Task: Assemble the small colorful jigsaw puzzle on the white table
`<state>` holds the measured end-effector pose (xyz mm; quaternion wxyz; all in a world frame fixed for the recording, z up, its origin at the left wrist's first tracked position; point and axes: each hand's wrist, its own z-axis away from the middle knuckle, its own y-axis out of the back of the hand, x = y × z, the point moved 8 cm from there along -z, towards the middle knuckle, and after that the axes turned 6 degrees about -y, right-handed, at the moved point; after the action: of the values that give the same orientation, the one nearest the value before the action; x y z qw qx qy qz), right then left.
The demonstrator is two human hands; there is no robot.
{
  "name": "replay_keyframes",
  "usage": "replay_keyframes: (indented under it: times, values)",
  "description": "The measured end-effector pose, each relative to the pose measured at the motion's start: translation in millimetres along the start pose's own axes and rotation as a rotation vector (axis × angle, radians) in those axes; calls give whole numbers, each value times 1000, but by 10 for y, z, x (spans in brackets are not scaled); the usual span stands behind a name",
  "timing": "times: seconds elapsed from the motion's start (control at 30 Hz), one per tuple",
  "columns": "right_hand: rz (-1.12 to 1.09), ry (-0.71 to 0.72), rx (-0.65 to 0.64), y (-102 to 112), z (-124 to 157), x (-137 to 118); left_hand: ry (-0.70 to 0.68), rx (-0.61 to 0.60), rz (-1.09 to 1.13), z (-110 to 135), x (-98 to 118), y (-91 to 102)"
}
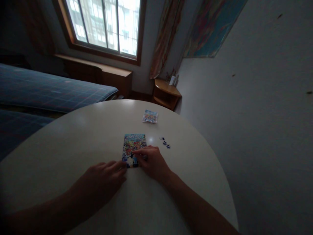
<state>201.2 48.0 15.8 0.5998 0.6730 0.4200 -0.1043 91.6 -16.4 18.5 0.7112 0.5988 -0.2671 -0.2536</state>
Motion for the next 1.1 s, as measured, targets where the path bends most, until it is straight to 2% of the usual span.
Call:
replay_keyframes:
  times: [0.23, 0.83, 1.1]
  values:
    - [62, 52, -46, -89, 40, -78, -18, -1, -46, 14, 59, -52]
    - [171, 105, -63, -131, 82, -92, -48, -15, -43, 63, 142, -36]
    - [402, 312, -90, -88, 148, -326, -20, -53, -55, 76, 165, -60]
